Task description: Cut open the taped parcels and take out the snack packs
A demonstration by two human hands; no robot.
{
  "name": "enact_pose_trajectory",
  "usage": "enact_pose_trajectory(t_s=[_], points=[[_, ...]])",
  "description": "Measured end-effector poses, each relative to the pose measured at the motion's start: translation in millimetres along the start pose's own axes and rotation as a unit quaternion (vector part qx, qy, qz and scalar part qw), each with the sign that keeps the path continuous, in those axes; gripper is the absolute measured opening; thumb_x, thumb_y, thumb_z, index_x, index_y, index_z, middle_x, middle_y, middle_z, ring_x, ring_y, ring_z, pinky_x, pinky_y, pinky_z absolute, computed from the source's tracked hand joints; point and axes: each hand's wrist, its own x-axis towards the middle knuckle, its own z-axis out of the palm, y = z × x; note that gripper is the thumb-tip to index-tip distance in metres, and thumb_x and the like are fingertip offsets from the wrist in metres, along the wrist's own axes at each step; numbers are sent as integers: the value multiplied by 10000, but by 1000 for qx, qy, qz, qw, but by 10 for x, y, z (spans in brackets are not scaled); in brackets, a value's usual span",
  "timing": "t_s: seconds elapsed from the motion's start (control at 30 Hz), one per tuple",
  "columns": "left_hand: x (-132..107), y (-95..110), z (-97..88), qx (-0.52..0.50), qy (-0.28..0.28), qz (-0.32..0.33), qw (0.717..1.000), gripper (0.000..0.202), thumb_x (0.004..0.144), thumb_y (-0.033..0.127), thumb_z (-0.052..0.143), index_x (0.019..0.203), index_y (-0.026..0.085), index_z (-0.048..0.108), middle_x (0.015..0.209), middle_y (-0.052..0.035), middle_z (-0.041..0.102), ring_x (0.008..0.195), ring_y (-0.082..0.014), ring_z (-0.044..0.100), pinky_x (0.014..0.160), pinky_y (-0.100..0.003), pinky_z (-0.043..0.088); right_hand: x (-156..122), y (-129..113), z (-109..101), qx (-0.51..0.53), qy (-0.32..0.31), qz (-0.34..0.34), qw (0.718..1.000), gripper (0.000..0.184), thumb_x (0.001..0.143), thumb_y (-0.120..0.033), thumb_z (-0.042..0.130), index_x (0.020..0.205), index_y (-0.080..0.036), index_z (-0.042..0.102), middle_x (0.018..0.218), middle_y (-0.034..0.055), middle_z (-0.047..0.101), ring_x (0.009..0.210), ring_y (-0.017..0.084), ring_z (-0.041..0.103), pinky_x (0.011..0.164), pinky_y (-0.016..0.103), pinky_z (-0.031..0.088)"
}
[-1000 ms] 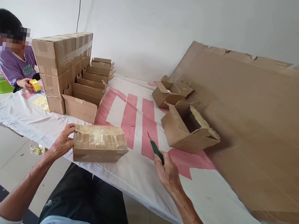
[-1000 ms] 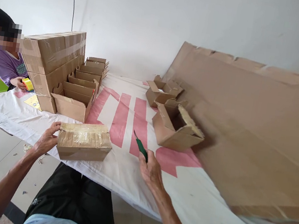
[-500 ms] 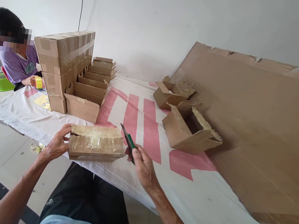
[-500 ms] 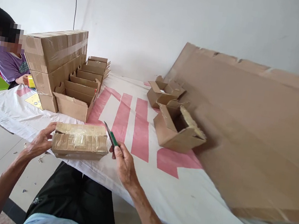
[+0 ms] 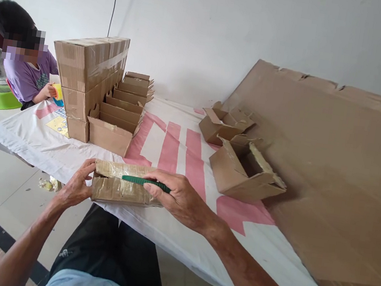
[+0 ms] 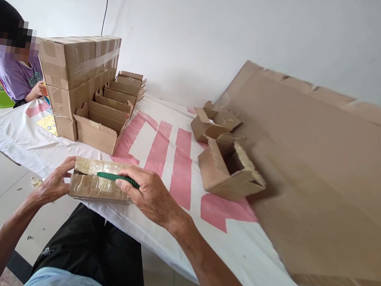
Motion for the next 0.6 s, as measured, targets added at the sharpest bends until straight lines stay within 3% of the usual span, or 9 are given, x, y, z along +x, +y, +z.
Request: enact_pose_trajectory(t_s=[0.23, 0.6], points=[[1, -11, 11, -1, 0, -6, 1000, 465, 769, 232, 690, 1229, 294, 718, 1530, -70, 545, 1341, -288, 596, 1000, -402, 540, 180, -99, 23, -57, -41, -18, 997, 250, 1026, -331, 573, 1053, -225, 798, 916, 24, 796, 793, 175, 703, 744, 304, 529], [15, -8, 5, 17, 3, 1, 1000, 475, 757, 216, 688, 1222, 304, 729, 1489, -66, 571, 1302, -287, 627, 999, -406, 564, 368, -239, 1, -179, -95, -23, 979, 262, 1043, -297, 561, 1008, -215, 808, 941, 48, 791, 809, 177, 664, 725, 299, 450]])
